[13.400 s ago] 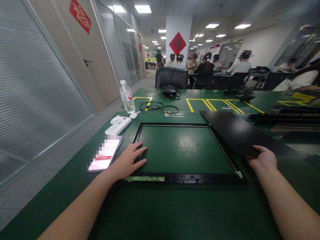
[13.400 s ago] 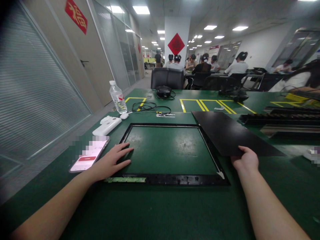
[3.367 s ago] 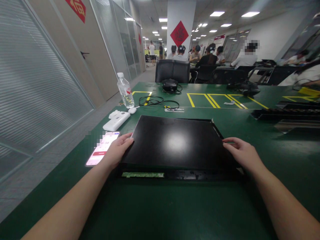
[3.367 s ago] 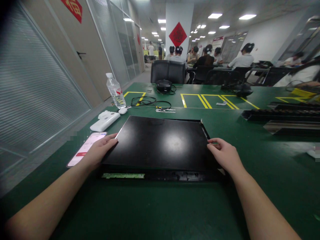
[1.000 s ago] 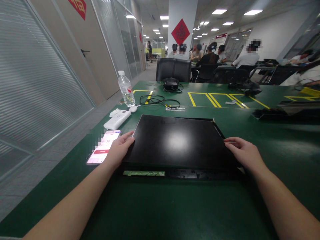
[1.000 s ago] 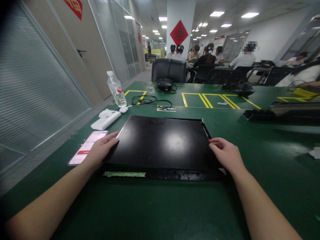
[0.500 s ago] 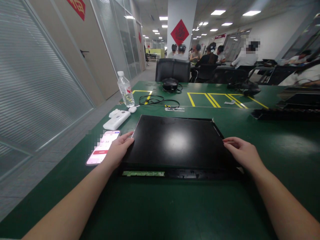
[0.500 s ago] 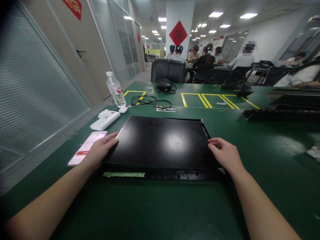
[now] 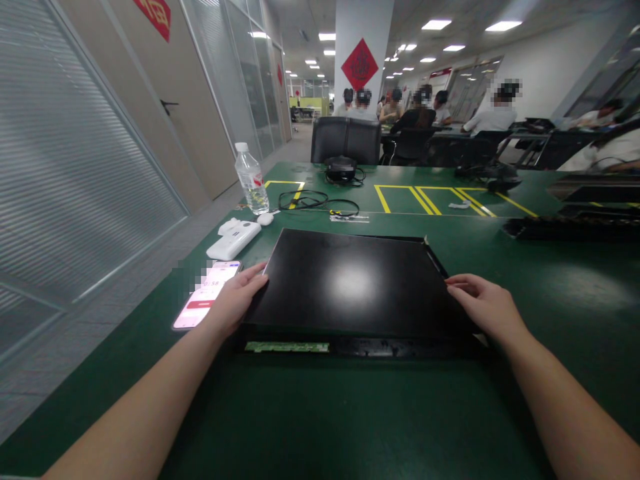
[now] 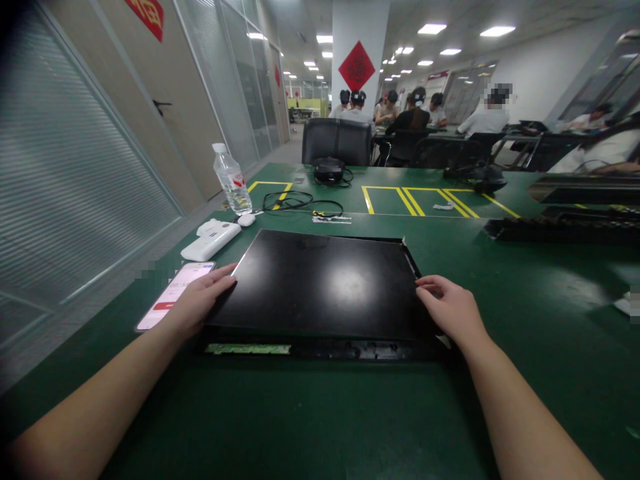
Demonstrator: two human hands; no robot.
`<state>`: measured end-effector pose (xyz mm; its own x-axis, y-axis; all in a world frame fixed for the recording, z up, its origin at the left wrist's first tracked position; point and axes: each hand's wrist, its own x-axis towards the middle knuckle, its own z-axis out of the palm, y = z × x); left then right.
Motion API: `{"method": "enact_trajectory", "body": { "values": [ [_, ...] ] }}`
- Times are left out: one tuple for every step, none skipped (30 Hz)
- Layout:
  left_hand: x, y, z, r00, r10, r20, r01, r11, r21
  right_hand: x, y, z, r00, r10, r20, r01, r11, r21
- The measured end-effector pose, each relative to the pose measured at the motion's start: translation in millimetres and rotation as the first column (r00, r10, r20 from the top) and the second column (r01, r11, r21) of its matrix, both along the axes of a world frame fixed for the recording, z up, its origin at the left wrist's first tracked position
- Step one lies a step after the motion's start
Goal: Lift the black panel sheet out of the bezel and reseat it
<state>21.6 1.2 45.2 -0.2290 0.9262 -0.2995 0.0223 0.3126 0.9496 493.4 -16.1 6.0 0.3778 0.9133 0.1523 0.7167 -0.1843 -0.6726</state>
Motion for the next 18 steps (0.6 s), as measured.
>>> {"method": "enact_trajectory", "body": {
  "values": [
    [0.5,-0.1,0.4,1.000,-0.001,0.008,0.001,1.000,0.002,-0.6,-0.2,0.6,1.000,0.000,0.000,0.000,1.000,-0.004],
    [0.7,-0.2,0.4,1.000,-0.001,0.014,0.001,1.000,0.005,-1.4,-0.5,1.2,1.000,0.000,0.002,0.000,1.000,-0.010],
    [0.7,-0.1,0.1,1.000,-0.001,0.017,0.001,1.000,0.007,-2.3,-0.9,1.9,1.000,0.000,0.006,0.000,1.000,-0.014],
    [0.6,0.1,-0.4,1.000,0.001,0.015,-0.001,1.000,0.009,-3.3,-1.4,2.6,1.000,-0.001,0.013,0.001,1.000,-0.016],
    [0.4,0.3,-1.2,1.000,0.002,0.009,-0.003,1.000,0.012,-4.3,-1.9,3.2,1.000,-0.001,0.022,0.001,1.000,-0.015],
    [0.0,0.6,-2.1,1.000,0.002,0.001,-0.002,1.000,0.015,-5.2,-2.5,3.8,0.999,0.001,0.032,0.000,1.000,-0.012],
    [-0.4,1.0,-3.0,1.000,0.002,-0.009,-0.002,1.000,0.018,-5.9,-3.1,4.2,0.999,0.004,0.042,-0.004,1.000,-0.006],
    [-0.9,1.3,-4.1,1.000,0.001,-0.022,0.000,1.000,0.025,-6.4,-3.6,4.6,0.999,0.008,0.052,-0.008,1.000,-0.001],
    [-1.6,1.5,-5.2,0.999,0.000,-0.038,0.001,0.999,0.033,-6.7,-4.0,4.9,0.998,0.012,0.062,-0.012,1.000,0.000],
    [-2.4,1.8,-6.2,0.998,0.002,-0.057,0.000,0.999,0.042,-6.8,-4.3,5.0,0.997,0.017,0.071,-0.017,1.000,-0.001],
    [-3.2,1.9,-7.1,0.997,0.005,-0.076,-0.002,0.999,0.050,-6.8,-4.4,5.1,0.996,0.022,0.081,-0.022,1.000,-0.004],
    [-4.0,2.0,-7.7,0.996,0.008,-0.093,-0.003,0.998,0.056,-6.5,-4.5,5.0,0.995,0.027,0.091,-0.027,1.000,-0.008],
    [-4.6,2.0,-8.2,0.994,0.009,-0.107,-0.003,0.998,0.058,-6.2,-4.4,4.8,0.994,0.034,0.102,-0.033,0.999,-0.012],
    [-5.0,2.0,-8.3,0.993,0.006,-0.115,0.000,0.998,0.056,-5.8,-4.3,4.6,0.993,0.039,0.112,-0.037,0.999,-0.015],
    [-5.0,1.9,-8.2,0.993,0.004,-0.120,0.002,0.998,0.055,-5.4,-4.1,4.4,0.992,0.042,0.121,-0.040,0.999,-0.016],
    [-4.8,1.8,-8.0,0.992,0.003,-0.124,0.003,0.998,0.055,-5.1,-3.9,4.1,0.991,0.043,0.129,-0.042,0.999,-0.015],
    [-4.3,1.7,-7.6,0.992,0.005,-0.126,0.002,0.998,0.056,-4.9,-3.8,3.9,0.990,0.045,0.133,-0.043,0.999,-0.013],
    [-3.7,1.6,-7.3,0.992,0.009,-0.128,-0.001,0.998,0.058,-4.7,-3.6,3.8,0.990,0.045,0.135,-0.045,0.999,-0.010]
  ]
}}
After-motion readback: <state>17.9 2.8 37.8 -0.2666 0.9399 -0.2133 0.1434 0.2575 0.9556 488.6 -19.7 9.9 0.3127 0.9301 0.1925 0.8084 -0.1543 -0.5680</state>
